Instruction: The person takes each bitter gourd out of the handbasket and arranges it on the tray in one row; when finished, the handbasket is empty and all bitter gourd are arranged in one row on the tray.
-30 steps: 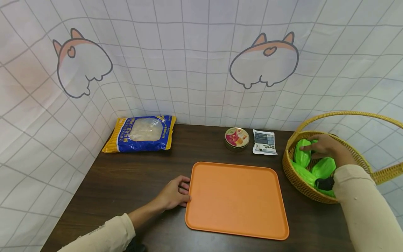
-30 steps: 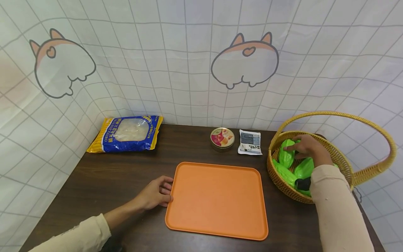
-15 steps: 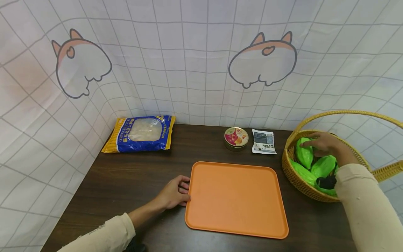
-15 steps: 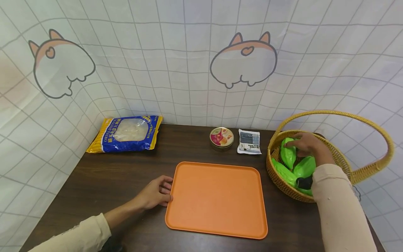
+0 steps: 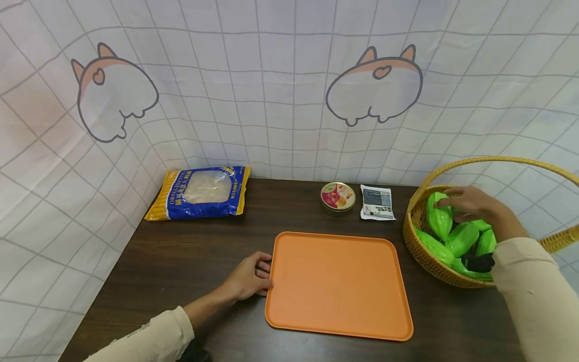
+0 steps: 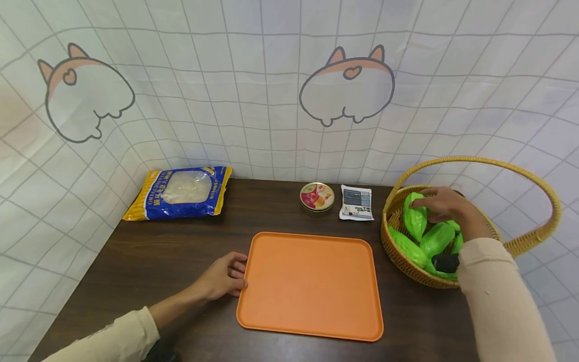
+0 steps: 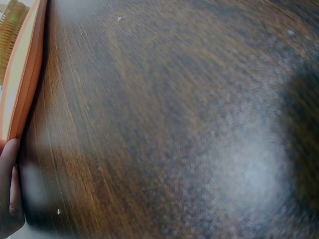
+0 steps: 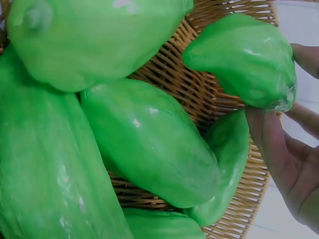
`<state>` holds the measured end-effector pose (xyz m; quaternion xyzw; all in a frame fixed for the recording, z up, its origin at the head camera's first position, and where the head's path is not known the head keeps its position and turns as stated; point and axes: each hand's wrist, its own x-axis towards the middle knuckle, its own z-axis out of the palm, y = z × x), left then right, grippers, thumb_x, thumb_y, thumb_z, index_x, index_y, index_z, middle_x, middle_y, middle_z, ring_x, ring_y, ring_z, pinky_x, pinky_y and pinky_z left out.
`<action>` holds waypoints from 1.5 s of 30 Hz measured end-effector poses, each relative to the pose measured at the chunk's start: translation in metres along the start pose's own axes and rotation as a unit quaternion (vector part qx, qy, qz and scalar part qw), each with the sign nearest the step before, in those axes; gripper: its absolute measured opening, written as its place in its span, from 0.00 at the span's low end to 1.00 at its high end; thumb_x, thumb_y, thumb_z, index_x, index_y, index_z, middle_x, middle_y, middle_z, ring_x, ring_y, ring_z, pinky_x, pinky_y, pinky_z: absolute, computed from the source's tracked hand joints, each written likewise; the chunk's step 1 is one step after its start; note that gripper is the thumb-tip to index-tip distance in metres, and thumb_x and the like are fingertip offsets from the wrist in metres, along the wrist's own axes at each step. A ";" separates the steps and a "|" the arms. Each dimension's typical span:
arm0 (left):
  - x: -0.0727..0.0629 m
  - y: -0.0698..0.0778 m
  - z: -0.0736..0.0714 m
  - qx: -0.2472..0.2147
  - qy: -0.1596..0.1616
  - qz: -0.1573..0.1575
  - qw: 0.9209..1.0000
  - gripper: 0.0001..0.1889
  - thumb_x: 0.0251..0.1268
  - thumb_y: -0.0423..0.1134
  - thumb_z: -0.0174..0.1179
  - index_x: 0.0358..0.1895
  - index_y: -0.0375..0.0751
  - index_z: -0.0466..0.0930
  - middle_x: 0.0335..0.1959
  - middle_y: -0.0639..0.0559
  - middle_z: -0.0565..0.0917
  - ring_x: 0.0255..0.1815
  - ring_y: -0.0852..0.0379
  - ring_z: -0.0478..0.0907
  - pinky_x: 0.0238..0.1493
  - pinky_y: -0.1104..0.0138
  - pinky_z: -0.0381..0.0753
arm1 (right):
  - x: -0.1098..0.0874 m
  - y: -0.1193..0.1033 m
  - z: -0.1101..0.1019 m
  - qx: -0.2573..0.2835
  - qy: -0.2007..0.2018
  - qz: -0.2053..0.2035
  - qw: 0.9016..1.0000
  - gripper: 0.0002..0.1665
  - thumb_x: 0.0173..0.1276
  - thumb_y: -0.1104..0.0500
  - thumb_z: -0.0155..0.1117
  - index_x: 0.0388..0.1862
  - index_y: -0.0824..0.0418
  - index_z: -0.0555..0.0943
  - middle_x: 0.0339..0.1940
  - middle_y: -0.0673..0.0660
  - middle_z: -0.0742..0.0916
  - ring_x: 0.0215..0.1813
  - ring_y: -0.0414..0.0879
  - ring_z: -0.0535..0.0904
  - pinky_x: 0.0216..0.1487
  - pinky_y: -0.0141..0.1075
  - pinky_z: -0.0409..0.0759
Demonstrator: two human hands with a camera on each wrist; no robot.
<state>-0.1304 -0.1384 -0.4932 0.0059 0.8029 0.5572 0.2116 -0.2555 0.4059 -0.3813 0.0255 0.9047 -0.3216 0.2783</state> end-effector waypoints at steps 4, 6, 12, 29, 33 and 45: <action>0.000 0.000 0.000 -0.003 0.001 0.003 1.000 0.34 0.48 0.23 0.70 0.63 0.33 0.70 0.46 0.40 0.76 0.40 0.53 0.79 0.28 0.58 0.90 | -0.005 -0.002 0.000 0.005 0.000 -0.005 1.000 0.57 0.74 0.39 0.56 0.80 0.74 0.41 0.75 0.85 0.49 0.70 0.77 0.65 0.63 0.54 0.81; 0.000 0.000 0.000 -0.004 0.001 0.005 1.000 0.34 0.48 0.23 0.70 0.63 0.32 0.70 0.46 0.40 0.76 0.40 0.53 0.79 0.28 0.58 0.90 | -0.007 -0.003 0.000 0.004 0.001 -0.010 1.000 0.57 0.74 0.38 0.56 0.79 0.74 0.42 0.75 0.84 0.50 0.70 0.77 0.65 0.63 0.54 0.81; 0.002 -0.003 0.000 -0.002 0.001 0.005 1.000 0.34 0.48 0.24 0.70 0.63 0.32 0.70 0.47 0.41 0.76 0.40 0.53 0.79 0.29 0.59 0.90 | -0.016 -0.004 0.002 -0.003 0.016 -0.030 0.999 0.57 0.74 0.38 0.56 0.79 0.76 0.43 0.75 0.84 0.52 0.67 0.77 0.69 0.60 0.54 0.83; -0.001 -0.003 0.001 -0.006 0.002 0.007 1.000 0.34 0.48 0.23 0.69 0.63 0.32 0.70 0.47 0.40 0.76 0.40 0.53 0.79 0.29 0.59 0.90 | -0.040 -0.001 0.011 0.018 0.036 -0.069 0.997 0.49 0.76 0.45 0.58 0.79 0.72 0.49 0.72 0.82 0.63 0.50 0.48 0.81 0.54 0.46 0.87; -0.002 -0.002 0.001 -0.006 0.007 0.008 1.000 0.34 0.47 0.23 0.69 0.63 0.32 0.71 0.47 0.40 0.76 0.40 0.53 0.79 0.29 0.59 0.90 | -0.047 -0.005 0.018 0.023 0.044 -0.085 0.995 0.46 0.76 0.47 0.58 0.79 0.71 0.51 0.68 0.80 0.69 0.46 0.43 0.80 0.52 0.45 0.88; 0.000 -0.003 0.001 0.000 0.002 0.010 1.000 0.34 0.48 0.24 0.69 0.63 0.32 0.70 0.47 0.40 0.76 0.41 0.52 0.79 0.29 0.60 0.90 | -0.066 -0.024 0.036 0.026 0.052 -0.135 0.989 0.41 0.75 0.53 0.60 0.78 0.68 0.57 0.66 0.80 0.71 0.57 0.60 0.80 0.47 0.47 0.89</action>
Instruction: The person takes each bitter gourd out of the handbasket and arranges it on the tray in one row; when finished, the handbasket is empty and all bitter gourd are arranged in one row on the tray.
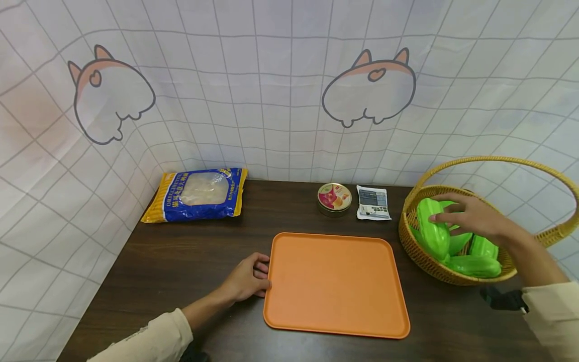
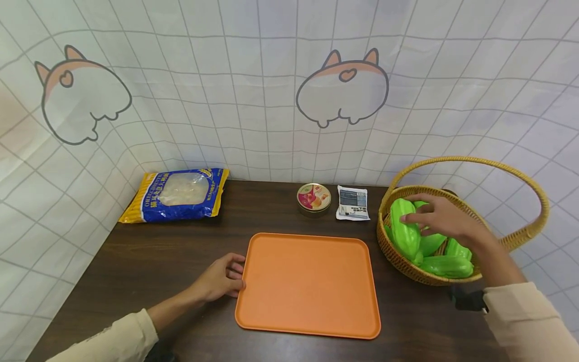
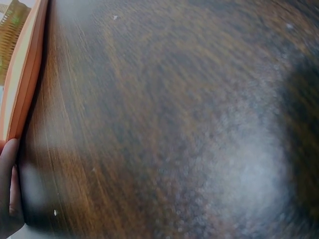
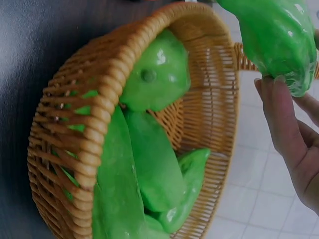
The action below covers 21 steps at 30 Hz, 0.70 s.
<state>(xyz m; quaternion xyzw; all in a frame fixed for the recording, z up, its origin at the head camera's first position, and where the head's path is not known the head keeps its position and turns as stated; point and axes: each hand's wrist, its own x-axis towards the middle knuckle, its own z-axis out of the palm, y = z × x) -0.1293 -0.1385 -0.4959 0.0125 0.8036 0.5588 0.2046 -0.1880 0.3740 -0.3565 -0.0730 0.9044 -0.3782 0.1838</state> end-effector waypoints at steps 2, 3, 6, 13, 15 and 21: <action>0.000 0.000 0.000 -0.001 0.000 0.001 1.000 0.34 0.47 0.24 0.69 0.63 0.32 0.70 0.47 0.40 0.76 0.41 0.52 0.79 0.29 0.60 0.90 | -0.002 -0.003 0.003 0.004 0.002 -0.003 1.000 0.41 0.75 0.53 0.60 0.78 0.68 0.57 0.67 0.80 0.69 0.60 0.65 0.78 0.47 0.47 0.89; 0.000 0.000 0.000 -0.002 0.002 0.001 1.000 0.34 0.47 0.24 0.69 0.63 0.32 0.70 0.47 0.40 0.77 0.41 0.53 0.79 0.29 0.60 0.90 | -0.002 -0.005 0.005 0.006 0.002 -0.004 1.000 0.41 0.75 0.52 0.60 0.78 0.67 0.57 0.67 0.80 0.69 0.60 0.66 0.78 0.47 0.47 0.89; 0.000 0.000 0.000 -0.002 0.001 0.001 1.000 0.34 0.47 0.24 0.69 0.63 0.32 0.70 0.47 0.40 0.76 0.40 0.53 0.79 0.29 0.60 0.90 | -0.004 -0.009 0.010 0.007 0.004 -0.008 1.000 0.41 0.75 0.52 0.61 0.78 0.66 0.56 0.67 0.81 0.68 0.59 0.66 0.79 0.46 0.47 0.89; -0.002 0.001 0.000 -0.007 0.004 0.004 1.000 0.34 0.48 0.23 0.69 0.63 0.32 0.70 0.47 0.40 0.76 0.40 0.53 0.78 0.28 0.58 0.90 | -0.006 -0.017 0.023 0.013 0.004 -0.025 1.000 0.41 0.75 0.53 0.61 0.79 0.65 0.57 0.69 0.78 0.67 0.61 0.69 0.76 0.46 0.48 0.89; -0.002 0.001 0.000 -0.007 0.003 0.004 1.000 0.34 0.48 0.24 0.69 0.63 0.32 0.70 0.47 0.40 0.76 0.40 0.53 0.78 0.29 0.59 0.90 | -0.006 -0.019 0.026 0.013 0.004 -0.027 1.000 0.42 0.74 0.52 0.61 0.79 0.64 0.56 0.69 0.78 0.66 0.60 0.68 0.78 0.47 0.49 0.89; -0.001 0.001 0.000 -0.003 0.001 0.002 1.000 0.33 0.48 0.24 0.69 0.63 0.32 0.70 0.47 0.41 0.76 0.40 0.53 0.79 0.29 0.60 0.90 | -0.005 -0.023 0.035 0.003 0.011 -0.029 1.000 0.43 0.73 0.48 0.63 0.79 0.62 0.58 0.70 0.78 0.66 0.55 0.64 0.82 0.45 0.48 0.89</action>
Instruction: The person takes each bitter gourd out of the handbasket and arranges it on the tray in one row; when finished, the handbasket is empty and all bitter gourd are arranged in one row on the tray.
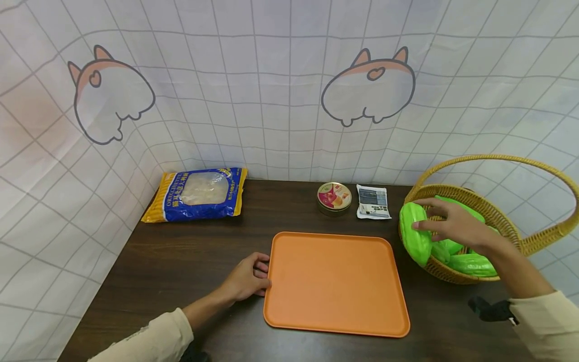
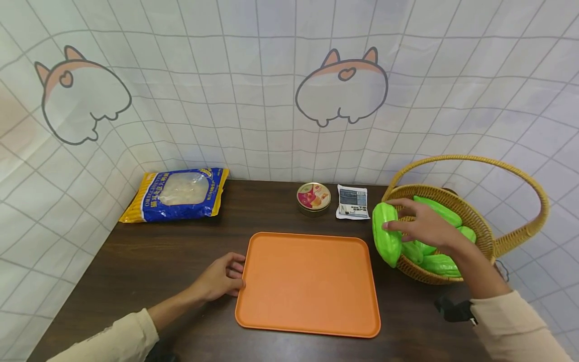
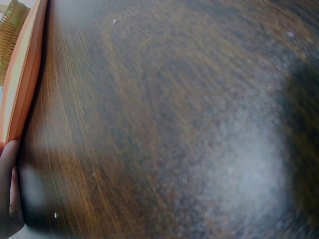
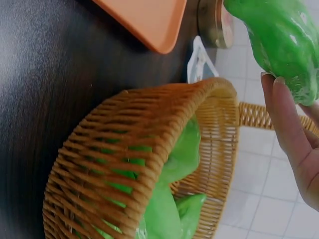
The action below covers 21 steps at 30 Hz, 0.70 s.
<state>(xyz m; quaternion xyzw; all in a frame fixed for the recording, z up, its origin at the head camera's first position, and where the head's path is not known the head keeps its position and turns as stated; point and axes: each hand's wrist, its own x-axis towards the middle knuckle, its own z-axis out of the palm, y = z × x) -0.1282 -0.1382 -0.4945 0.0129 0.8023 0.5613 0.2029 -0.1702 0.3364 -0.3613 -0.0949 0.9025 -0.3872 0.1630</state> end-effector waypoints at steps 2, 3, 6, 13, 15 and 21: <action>0.000 0.001 0.000 -0.001 0.000 0.000 1.000 0.33 0.48 0.24 0.68 0.63 0.32 0.70 0.47 0.40 0.77 0.40 0.53 0.79 0.29 0.60 0.90 | 0.001 -0.002 0.002 0.001 0.000 0.001 1.000 0.43 0.73 0.48 0.63 0.79 0.61 0.58 0.70 0.78 0.66 0.53 0.62 0.83 0.45 0.48 0.89; 0.000 0.001 0.000 -0.001 0.000 0.001 1.000 0.33 0.48 0.24 0.68 0.63 0.32 0.70 0.47 0.40 0.77 0.40 0.53 0.79 0.29 0.60 0.90 | 0.001 -0.002 0.003 0.001 -0.001 0.002 1.000 0.43 0.72 0.47 0.63 0.79 0.61 0.58 0.70 0.78 0.66 0.52 0.61 0.85 0.45 0.48 0.89; 0.000 0.002 0.001 -0.005 0.002 -0.001 1.000 0.33 0.48 0.24 0.68 0.63 0.32 0.71 0.47 0.40 0.77 0.40 0.53 0.80 0.29 0.59 0.90 | 0.002 -0.005 0.007 0.002 -0.003 0.006 1.000 0.44 0.72 0.47 0.63 0.79 0.61 0.57 0.70 0.78 0.65 0.50 0.60 0.86 0.45 0.49 0.89; -0.001 0.002 0.001 -0.007 0.002 -0.002 1.000 0.33 0.47 0.23 0.68 0.63 0.33 0.71 0.47 0.40 0.77 0.40 0.53 0.80 0.29 0.59 0.90 | 0.007 -0.010 0.020 0.030 -0.007 0.005 1.000 0.44 0.71 0.48 0.64 0.79 0.61 0.58 0.70 0.77 0.66 0.56 0.63 0.82 0.47 0.49 0.89; -0.001 0.002 0.001 -0.007 0.001 -0.003 1.000 0.33 0.47 0.23 0.68 0.63 0.33 0.71 0.47 0.40 0.77 0.40 0.53 0.80 0.29 0.59 0.90 | 0.008 -0.012 0.026 0.041 -0.012 0.001 0.999 0.43 0.71 0.49 0.65 0.78 0.61 0.59 0.68 0.76 0.68 0.56 0.62 0.82 0.46 0.48 0.89; 0.000 0.001 0.001 -0.004 -0.001 -0.003 1.000 0.33 0.48 0.25 0.68 0.62 0.32 0.71 0.47 0.40 0.77 0.40 0.53 0.79 0.30 0.60 0.90 | 0.017 -0.025 0.047 0.072 -0.029 -0.013 0.997 0.42 0.69 0.50 0.67 0.77 0.61 0.62 0.56 0.71 0.76 0.47 0.51 0.84 0.44 0.43 0.90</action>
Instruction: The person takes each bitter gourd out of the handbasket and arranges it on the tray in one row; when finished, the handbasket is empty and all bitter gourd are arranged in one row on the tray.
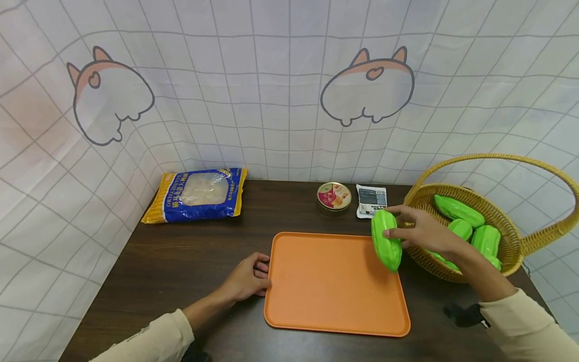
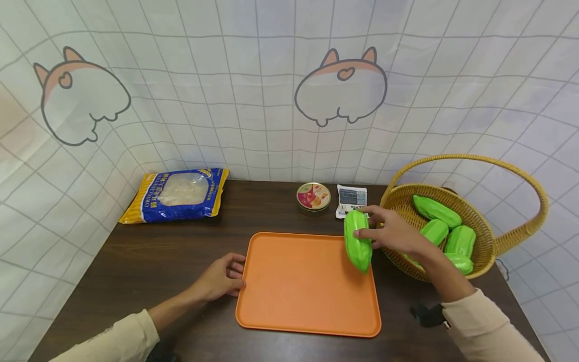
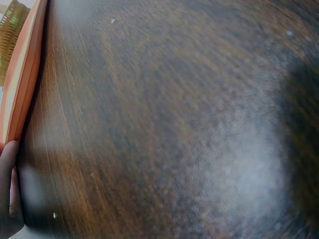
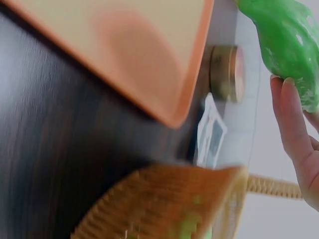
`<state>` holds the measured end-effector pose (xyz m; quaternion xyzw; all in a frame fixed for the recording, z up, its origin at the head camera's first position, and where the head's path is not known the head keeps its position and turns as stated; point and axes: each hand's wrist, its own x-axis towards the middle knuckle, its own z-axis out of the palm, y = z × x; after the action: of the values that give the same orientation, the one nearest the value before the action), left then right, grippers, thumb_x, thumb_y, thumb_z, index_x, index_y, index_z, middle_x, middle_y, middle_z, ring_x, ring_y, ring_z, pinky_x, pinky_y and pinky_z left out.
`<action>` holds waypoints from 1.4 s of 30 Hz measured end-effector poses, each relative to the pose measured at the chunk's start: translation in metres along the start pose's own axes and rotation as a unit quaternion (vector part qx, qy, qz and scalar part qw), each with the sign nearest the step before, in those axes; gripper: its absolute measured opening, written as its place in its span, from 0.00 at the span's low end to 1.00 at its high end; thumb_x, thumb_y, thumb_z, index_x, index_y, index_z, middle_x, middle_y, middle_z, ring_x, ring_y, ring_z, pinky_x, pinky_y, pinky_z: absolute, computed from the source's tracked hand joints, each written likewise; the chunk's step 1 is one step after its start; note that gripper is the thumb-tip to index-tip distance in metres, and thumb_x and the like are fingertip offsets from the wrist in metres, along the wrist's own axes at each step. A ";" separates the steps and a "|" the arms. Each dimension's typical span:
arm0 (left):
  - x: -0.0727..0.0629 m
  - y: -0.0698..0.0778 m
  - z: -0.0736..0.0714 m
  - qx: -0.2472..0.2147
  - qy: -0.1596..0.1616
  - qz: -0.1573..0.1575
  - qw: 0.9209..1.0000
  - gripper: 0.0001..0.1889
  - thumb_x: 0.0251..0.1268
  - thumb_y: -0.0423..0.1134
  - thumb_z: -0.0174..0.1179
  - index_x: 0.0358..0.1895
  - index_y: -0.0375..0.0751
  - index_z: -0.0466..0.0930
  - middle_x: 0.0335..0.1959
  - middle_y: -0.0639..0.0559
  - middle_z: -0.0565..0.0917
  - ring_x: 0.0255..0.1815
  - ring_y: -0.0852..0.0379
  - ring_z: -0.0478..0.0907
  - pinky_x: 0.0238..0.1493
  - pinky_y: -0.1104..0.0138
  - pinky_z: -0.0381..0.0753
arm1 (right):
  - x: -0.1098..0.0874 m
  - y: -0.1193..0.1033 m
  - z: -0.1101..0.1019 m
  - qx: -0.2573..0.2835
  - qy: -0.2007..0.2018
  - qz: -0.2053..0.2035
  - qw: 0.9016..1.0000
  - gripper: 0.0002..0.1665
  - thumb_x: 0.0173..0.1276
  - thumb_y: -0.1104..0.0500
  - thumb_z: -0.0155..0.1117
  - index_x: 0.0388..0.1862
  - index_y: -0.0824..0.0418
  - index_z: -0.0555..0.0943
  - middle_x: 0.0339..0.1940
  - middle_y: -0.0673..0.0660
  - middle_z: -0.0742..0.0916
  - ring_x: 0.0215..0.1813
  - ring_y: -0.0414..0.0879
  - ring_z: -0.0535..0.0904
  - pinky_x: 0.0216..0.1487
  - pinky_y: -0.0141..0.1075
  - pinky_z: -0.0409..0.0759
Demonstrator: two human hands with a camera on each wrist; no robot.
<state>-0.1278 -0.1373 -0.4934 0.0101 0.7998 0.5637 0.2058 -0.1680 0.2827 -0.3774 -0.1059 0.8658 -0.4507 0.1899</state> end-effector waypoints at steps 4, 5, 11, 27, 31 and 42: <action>0.001 -0.001 0.000 -0.003 0.004 0.001 1.000 0.33 0.48 0.25 0.68 0.62 0.32 0.71 0.46 0.40 0.77 0.40 0.53 0.79 0.30 0.60 0.90 | 0.011 -0.006 0.019 0.025 -0.013 -0.007 1.000 0.42 0.68 0.51 0.68 0.76 0.62 0.63 0.54 0.69 0.80 0.45 0.50 0.85 0.43 0.41 0.90; 0.001 -0.002 0.000 -0.004 0.004 0.001 1.000 0.33 0.48 0.25 0.68 0.62 0.32 0.71 0.46 0.40 0.77 0.40 0.53 0.79 0.30 0.60 0.90 | 0.014 -0.007 0.024 0.030 -0.016 -0.008 0.999 0.42 0.68 0.51 0.68 0.76 0.62 0.63 0.53 0.69 0.81 0.44 0.50 0.85 0.43 0.41 0.90; 0.002 -0.005 0.000 -0.004 0.005 0.002 1.000 0.33 0.47 0.25 0.67 0.62 0.32 0.71 0.46 0.40 0.76 0.40 0.53 0.79 0.30 0.59 0.90 | 0.033 -0.012 0.055 0.058 -0.037 -0.017 0.998 0.41 0.67 0.53 0.70 0.74 0.64 0.65 0.50 0.66 0.81 0.44 0.50 0.85 0.42 0.43 0.90; -0.001 -0.003 -0.002 -0.014 0.006 -0.002 1.000 0.33 0.47 0.24 0.68 0.63 0.32 0.71 0.47 0.40 0.76 0.40 0.53 0.79 0.30 0.59 0.90 | 0.067 -0.022 0.105 0.102 -0.060 -0.012 0.993 0.39 0.66 0.54 0.70 0.72 0.64 0.67 0.49 0.66 0.79 0.37 0.48 0.86 0.43 0.47 0.90; -0.001 -0.003 -0.001 -0.012 0.003 -0.003 1.000 0.33 0.47 0.24 0.68 0.63 0.32 0.71 0.47 0.40 0.76 0.40 0.53 0.79 0.30 0.59 0.90 | 0.075 -0.021 0.115 0.117 -0.061 -0.003 0.991 0.38 0.66 0.55 0.70 0.71 0.64 0.68 0.49 0.66 0.79 0.36 0.47 0.86 0.42 0.46 0.90; 0.001 -0.003 -0.001 -0.015 -0.003 0.003 1.000 0.33 0.48 0.24 0.67 0.63 0.30 0.70 0.47 0.39 0.76 0.41 0.52 0.79 0.30 0.59 0.90 | 0.098 -0.023 0.139 0.134 -0.053 0.034 0.989 0.39 0.66 0.55 0.69 0.72 0.64 0.67 0.50 0.66 0.83 0.37 0.48 0.88 0.45 0.45 0.90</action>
<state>-0.1284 -0.1387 -0.4958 0.0112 0.7909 0.5762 0.2060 -0.1979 0.1321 -0.4536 -0.0733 0.7894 -0.5499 0.2630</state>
